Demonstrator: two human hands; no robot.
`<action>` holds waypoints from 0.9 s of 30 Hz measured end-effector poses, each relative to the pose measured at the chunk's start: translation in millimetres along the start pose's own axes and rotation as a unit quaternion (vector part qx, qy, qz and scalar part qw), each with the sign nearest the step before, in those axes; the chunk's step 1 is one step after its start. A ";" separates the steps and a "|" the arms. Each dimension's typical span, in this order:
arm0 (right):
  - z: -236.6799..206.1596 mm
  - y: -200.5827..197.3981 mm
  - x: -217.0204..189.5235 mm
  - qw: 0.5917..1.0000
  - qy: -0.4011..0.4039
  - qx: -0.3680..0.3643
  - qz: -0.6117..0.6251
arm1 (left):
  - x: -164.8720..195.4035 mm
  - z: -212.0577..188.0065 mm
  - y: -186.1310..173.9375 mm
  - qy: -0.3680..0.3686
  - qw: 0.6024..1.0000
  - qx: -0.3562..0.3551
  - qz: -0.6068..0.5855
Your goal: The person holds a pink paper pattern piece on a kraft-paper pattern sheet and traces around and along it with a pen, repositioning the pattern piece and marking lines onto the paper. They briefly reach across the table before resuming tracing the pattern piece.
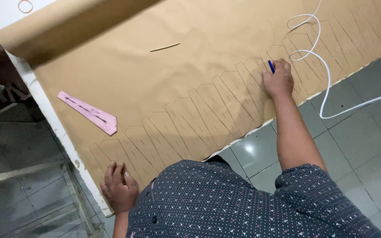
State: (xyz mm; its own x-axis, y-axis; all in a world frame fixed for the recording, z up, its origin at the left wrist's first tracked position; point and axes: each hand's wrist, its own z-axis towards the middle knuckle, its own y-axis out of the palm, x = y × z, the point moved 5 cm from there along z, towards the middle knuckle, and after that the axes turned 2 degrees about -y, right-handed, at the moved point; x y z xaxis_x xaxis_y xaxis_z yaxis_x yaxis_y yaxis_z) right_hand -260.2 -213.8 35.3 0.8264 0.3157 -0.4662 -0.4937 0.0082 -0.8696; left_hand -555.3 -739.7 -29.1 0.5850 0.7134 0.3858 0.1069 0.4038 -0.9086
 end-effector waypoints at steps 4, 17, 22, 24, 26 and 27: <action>14.0 -4.5 17.1 0.997 0.054 -0.049 -0.015 | 3.7 -1.7 -0.4 -0.001 1.000 0.017 -0.002; 72.0 -48.3 63.8 0.997 0.030 0.003 -0.064 | 13.1 -2.5 -9.4 0.015 0.996 0.079 0.046; 99.4 -58.4 77.4 0.998 -0.016 0.017 -0.051 | -4.1 -2.2 -24.2 -0.066 0.967 0.232 0.082; 105.9 -57.8 84.7 0.998 0.029 -0.026 -0.053 | -14.6 5.3 -27.5 -0.100 0.958 0.249 0.102; 110.0 -60.7 87.7 0.996 0.046 -0.024 -0.074 | -24.0 14.7 -25.8 -0.146 0.957 0.210 0.135; 113.7 -62.5 90.0 0.996 0.056 -0.023 -0.072 | -25.2 20.7 -24.8 -0.148 0.958 0.204 0.136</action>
State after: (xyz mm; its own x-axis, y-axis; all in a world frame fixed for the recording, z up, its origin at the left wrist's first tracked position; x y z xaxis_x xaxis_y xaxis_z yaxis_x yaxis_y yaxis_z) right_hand -185.8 -78.0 66.1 0.9139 0.2064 -0.3496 -0.3574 0.0007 -0.9339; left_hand -589.3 -755.9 -12.9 0.2867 0.9308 0.2268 -0.3761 0.3271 -0.8669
